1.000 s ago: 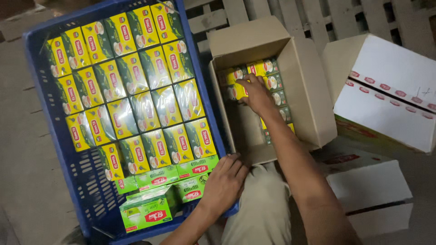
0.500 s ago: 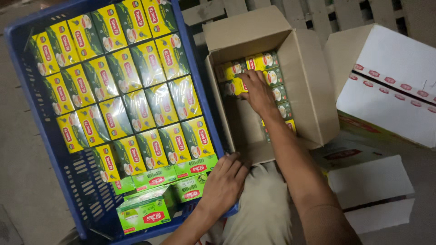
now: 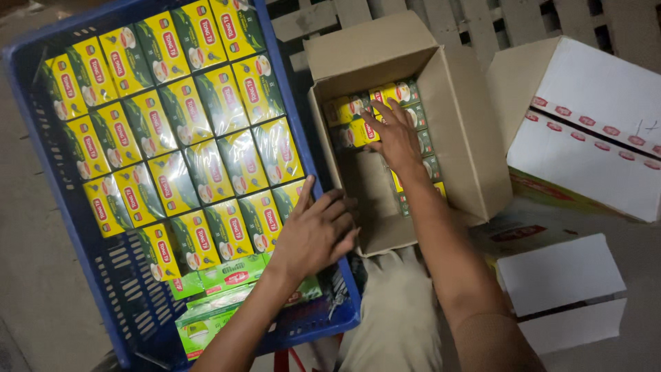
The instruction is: The person sits on a low stool and transfers small yellow and green product boxes from a blue plastic crate into a cardboard box. They pick up the boxes one by one and place them neatly in rows inside the cardboard box.
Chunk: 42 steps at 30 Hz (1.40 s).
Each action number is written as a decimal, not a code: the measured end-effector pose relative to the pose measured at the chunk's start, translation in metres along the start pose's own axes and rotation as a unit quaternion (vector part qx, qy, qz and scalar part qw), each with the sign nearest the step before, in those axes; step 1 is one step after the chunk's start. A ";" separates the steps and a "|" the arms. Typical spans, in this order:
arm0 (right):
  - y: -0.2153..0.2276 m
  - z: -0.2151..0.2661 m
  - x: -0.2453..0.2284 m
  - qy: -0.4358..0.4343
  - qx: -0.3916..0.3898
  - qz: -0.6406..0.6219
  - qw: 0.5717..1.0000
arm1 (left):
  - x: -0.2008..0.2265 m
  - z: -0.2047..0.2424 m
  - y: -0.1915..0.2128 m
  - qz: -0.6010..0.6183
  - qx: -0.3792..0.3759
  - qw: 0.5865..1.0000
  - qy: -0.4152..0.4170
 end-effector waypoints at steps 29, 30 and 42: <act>0.069 0.014 -0.132 -0.159 -0.175 -0.135 0.962 | -0.138 0.234 0.108 0.065 0.067 0.978 0.184; 0.077 0.014 -0.139 -0.165 -0.158 -0.132 0.964 | -0.150 0.250 0.121 0.042 0.084 0.970 0.225; 0.133 0.047 -0.254 -0.139 0.154 -0.171 0.963 | -0.172 0.282 0.103 0.192 0.206 0.871 0.402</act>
Point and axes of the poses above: each hand's wrist, its own z-axis away from the middle knuckle, its own y-axis out of the back of the hand, x = y × z, the point moved 5 cm from there along -z, towards the middle knuckle, and after that the axes turned 11 degrees about y, right-handed, at the moved point
